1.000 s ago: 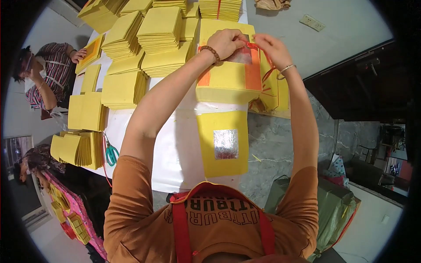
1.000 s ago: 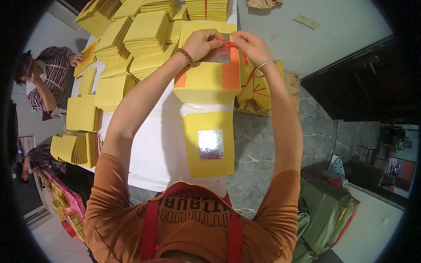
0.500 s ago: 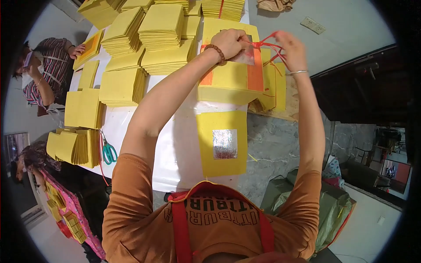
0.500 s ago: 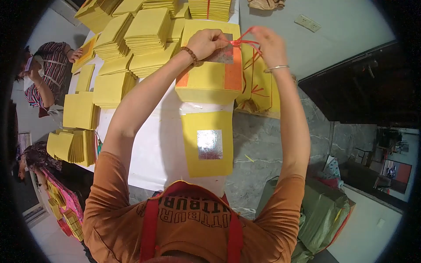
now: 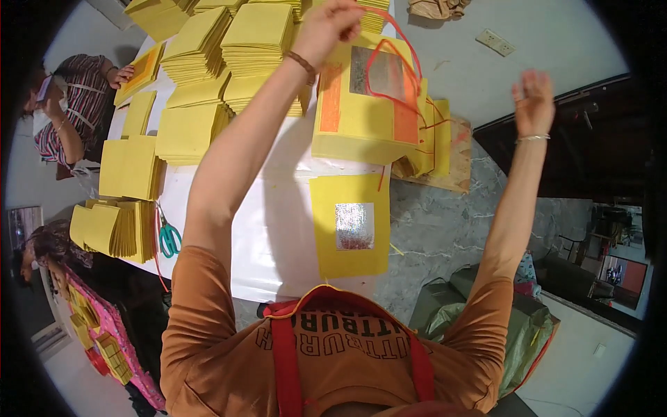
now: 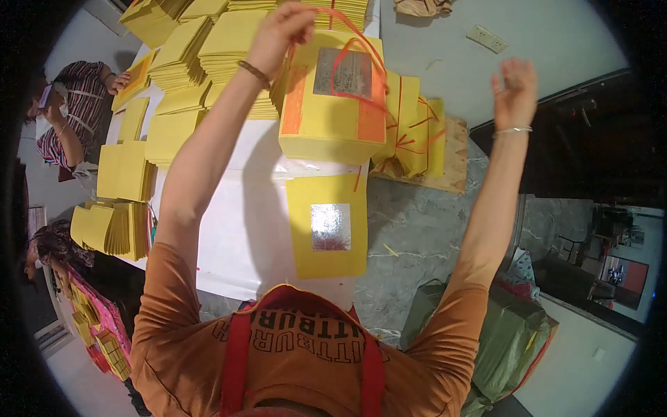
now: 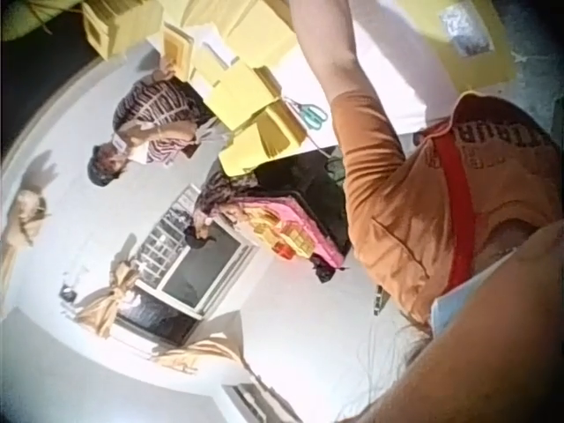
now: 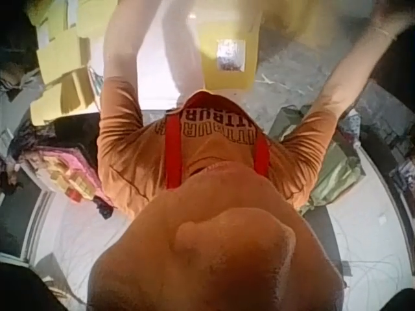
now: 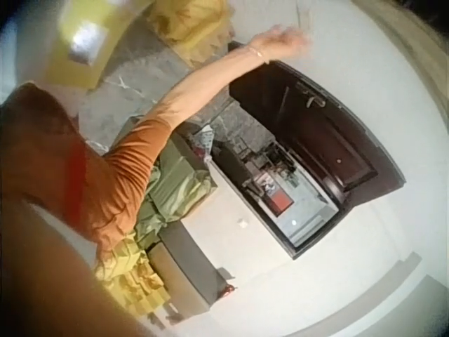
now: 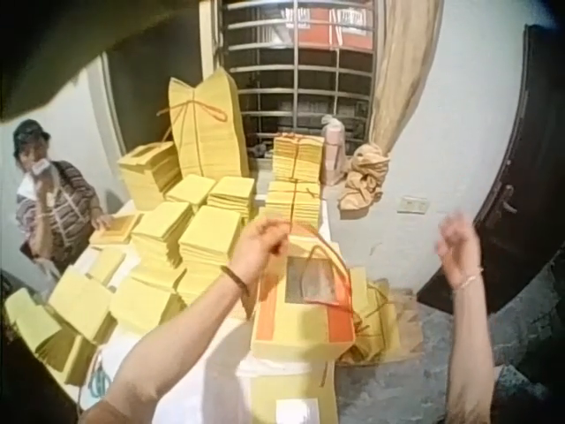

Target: Folding and bundling stacks of yellow paper sheets into finished products.

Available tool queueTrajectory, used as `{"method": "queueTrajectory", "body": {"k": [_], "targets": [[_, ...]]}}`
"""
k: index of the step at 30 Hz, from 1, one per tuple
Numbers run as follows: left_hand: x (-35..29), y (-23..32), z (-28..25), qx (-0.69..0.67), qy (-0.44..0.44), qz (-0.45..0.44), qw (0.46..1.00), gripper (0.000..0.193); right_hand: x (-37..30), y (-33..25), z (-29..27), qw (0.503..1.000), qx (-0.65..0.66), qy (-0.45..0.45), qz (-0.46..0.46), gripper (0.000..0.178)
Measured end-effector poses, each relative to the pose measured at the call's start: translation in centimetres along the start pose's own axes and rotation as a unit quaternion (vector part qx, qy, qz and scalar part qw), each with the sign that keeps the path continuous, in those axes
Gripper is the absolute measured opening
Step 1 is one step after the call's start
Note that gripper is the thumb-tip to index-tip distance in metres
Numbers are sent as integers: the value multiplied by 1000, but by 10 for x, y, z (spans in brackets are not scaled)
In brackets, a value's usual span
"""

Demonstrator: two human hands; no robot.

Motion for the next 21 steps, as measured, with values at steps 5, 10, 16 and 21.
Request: {"method": "queueTrajectory", "body": {"k": [5,10,16,21], "targets": [[-11,65,-32,-77,91,148,982,14,-55,117,43,915,-283,-253,138,42],[-49,91,-64,-37,96,125,987,29,-90,142,90,781,-434,-427,-141,33],[-71,46,-106,-49,162,21,985,31,-65,130,68,916,-299,-253,86,23],[-39,86,-67,-154,-48,142,977,31,-42,80,63,970,-195,-124,71,25]]}}
Point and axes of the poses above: each hand's wrist, its own x-axis towards the middle knuckle, its own z-axis out of the palm, y = z × x, the point moved 3 cm from there along x, towards the middle knuckle, and after that the axes turned 6 degrees about x, right-handed, at the moved point
